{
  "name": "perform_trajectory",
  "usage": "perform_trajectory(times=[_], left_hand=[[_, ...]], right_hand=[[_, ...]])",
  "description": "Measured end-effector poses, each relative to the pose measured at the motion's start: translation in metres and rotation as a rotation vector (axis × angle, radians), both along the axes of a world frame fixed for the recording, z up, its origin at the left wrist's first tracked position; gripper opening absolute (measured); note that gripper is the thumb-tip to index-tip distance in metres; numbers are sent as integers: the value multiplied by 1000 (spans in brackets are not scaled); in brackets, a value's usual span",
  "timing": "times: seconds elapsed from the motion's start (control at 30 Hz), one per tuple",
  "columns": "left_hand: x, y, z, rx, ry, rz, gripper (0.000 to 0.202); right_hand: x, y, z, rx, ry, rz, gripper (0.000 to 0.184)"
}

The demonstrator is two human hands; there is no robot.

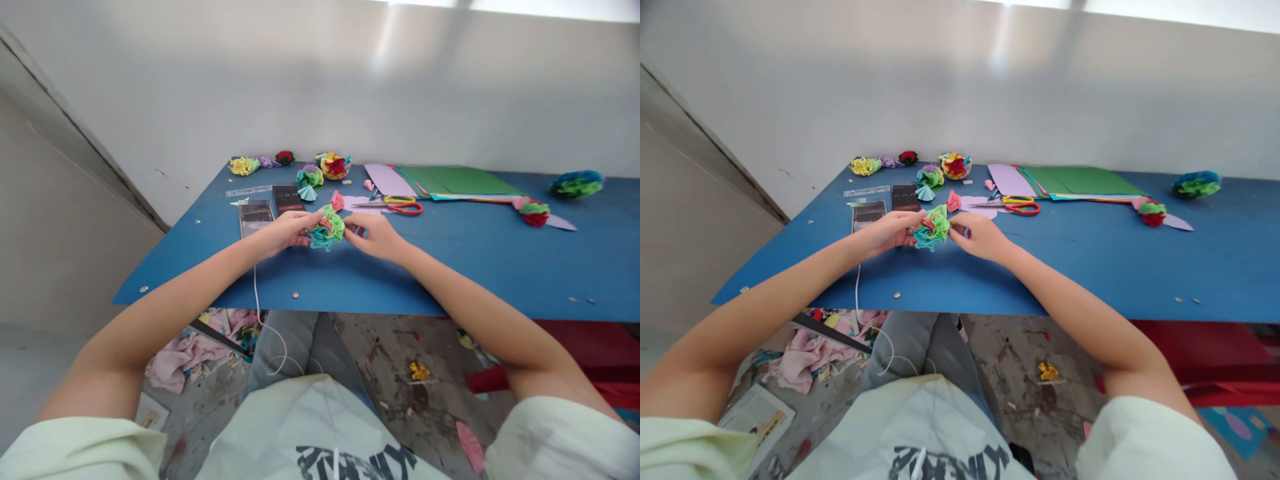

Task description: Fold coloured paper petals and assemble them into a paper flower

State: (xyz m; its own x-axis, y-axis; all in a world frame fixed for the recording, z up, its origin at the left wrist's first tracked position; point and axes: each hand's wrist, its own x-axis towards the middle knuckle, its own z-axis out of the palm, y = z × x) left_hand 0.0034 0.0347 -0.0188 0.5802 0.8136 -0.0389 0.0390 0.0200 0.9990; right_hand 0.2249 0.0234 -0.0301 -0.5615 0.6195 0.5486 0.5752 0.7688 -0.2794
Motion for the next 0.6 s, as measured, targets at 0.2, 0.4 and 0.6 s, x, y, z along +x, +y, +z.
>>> perform_trajectory(times=[0.2, 0.4, 0.6], left_hand=[[0, -1, -3, -8, 64, -18, 45], [-3, -10, 2, 111, 212, -81, 41], [5, -13, -3, 231, 331, -56, 41]], right_hand=[[4, -3, 6, -7, -126, 27, 22], [17, 12, -5, 98, -152, -129, 43], [15, 34, -22, 215, -265, -108, 39]])
